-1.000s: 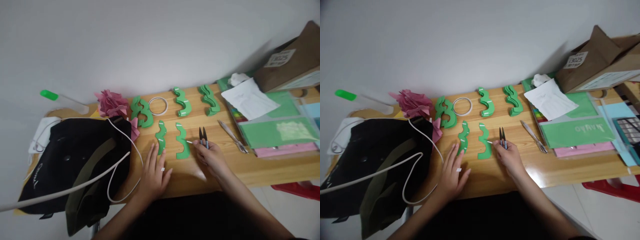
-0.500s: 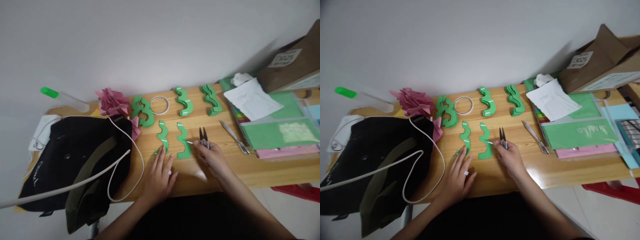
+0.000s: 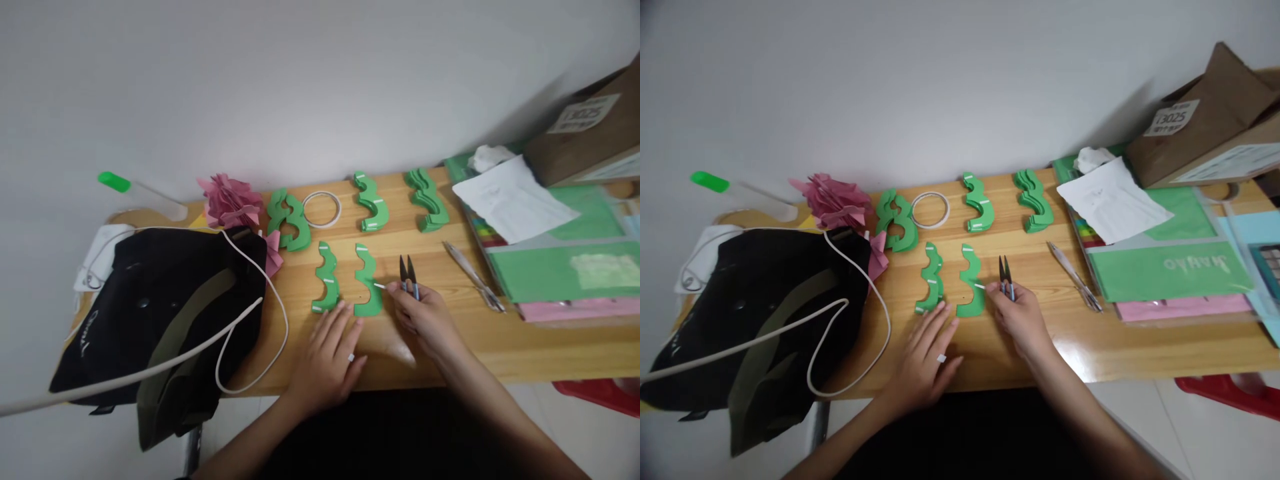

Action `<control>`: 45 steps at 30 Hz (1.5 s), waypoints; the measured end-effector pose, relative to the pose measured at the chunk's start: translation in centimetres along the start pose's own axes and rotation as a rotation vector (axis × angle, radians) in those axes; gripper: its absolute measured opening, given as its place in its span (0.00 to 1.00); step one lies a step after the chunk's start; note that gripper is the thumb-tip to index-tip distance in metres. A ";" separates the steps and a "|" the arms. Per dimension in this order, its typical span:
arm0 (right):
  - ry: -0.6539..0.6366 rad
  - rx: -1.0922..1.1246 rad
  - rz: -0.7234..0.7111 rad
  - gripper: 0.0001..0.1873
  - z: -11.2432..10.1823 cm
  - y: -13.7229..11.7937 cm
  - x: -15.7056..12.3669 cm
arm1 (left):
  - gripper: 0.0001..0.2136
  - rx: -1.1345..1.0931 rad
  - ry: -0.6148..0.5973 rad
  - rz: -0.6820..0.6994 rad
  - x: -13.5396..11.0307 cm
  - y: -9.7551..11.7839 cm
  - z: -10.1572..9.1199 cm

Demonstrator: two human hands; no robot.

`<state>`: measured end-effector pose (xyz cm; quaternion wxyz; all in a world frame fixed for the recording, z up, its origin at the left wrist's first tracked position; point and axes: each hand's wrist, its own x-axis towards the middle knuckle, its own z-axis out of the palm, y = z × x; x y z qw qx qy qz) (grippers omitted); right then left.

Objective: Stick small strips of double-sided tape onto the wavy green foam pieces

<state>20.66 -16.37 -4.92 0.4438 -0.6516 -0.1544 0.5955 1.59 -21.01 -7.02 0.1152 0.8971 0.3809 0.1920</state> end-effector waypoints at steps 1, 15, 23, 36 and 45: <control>-0.003 0.002 -0.006 0.25 0.0 0.0 -0.1 | 0.23 0.006 -0.017 0.042 0.2 0.1 0.1; 0.057 -0.320 -0.151 0.14 0.4 0.3 1.2 | 0.22 0.070 -0.130 0.148 1.0 0.3 1.3; 0.070 -0.509 -0.216 0.13 0.9 -0.3 1.9 | 0.21 0.048 -0.099 0.145 1.1 0.2 1.6; 0.142 -0.672 -0.288 0.09 1.4 -0.2 1.5 | 0.22 0.021 -0.143 0.140 1.0 0.1 1.7; 0.234 -0.890 -0.362 0.10 1.8 0.1 1.0 | 0.22 -0.004 -0.140 0.127 0.9 0.2 1.8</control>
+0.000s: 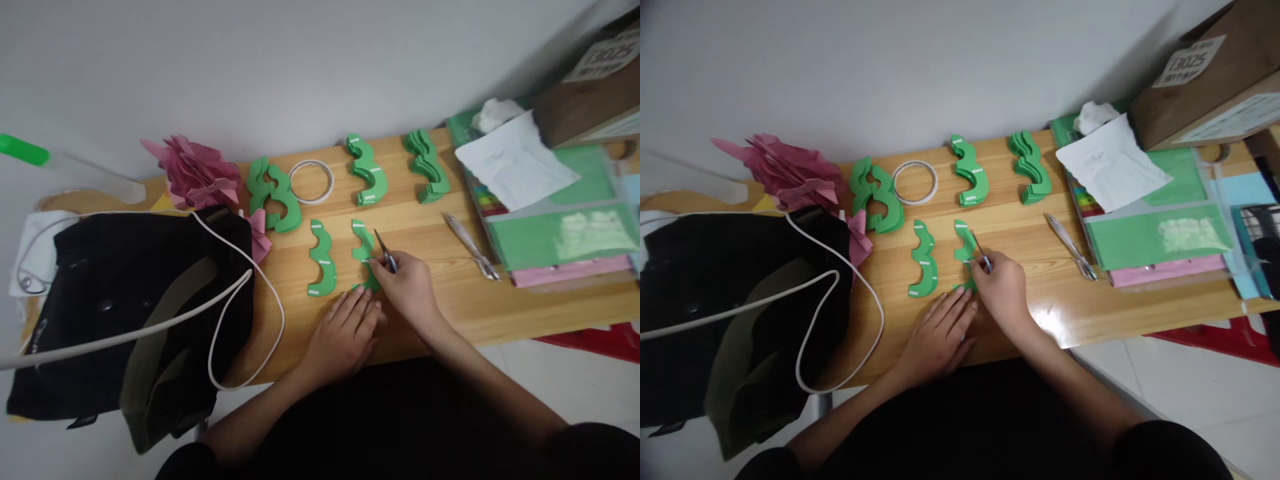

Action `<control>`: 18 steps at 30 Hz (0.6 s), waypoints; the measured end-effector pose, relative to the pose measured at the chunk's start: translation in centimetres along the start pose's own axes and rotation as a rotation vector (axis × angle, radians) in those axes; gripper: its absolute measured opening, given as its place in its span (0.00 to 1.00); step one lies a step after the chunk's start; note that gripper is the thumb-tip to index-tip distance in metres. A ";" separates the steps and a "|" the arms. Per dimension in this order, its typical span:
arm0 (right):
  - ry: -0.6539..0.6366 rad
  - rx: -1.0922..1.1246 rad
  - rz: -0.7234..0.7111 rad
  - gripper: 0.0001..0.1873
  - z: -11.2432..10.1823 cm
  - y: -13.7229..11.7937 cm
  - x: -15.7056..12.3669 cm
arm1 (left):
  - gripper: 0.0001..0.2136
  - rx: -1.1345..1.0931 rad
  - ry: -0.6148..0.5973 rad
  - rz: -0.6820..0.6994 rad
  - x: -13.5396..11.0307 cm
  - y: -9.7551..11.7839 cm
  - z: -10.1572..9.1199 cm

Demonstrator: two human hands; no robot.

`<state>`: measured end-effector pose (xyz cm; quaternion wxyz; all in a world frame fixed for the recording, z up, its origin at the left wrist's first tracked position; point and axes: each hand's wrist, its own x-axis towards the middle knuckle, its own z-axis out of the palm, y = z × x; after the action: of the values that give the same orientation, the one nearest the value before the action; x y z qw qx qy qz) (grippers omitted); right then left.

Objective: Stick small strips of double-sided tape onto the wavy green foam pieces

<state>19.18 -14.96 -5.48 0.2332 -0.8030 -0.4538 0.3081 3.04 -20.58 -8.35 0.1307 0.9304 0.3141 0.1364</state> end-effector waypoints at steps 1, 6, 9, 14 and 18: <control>0.005 -0.042 -0.005 0.10 0.0 0.0 0.0 | 0.23 -0.004 -0.001 -0.002 -0.1 0.0 0.0; 0.012 -0.219 -0.056 0.12 0.1 -0.1 0.4 | 0.23 -0.003 0.011 -0.004 -0.1 0.0 0.1; -0.011 -0.289 -0.088 0.14 -0.2 -0.2 1.1 | 0.21 0.014 0.040 -0.001 0.0 0.0 -0.1; -0.057 -0.353 -0.045 0.20 -1.0 -0.3 2.0 | 0.21 0.027 0.037 0.003 0.2 0.0 -0.5; -0.092 -0.333 -0.074 0.21 -2.2 0.0 2.0 | 0.19 0.042 -0.010 -0.012 0.5 0.3 -1.4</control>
<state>21.50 -13.41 -4.50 0.0870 -0.7983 -0.5380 0.2563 3.09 -20.23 -6.84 0.1136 0.9317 0.3217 0.1245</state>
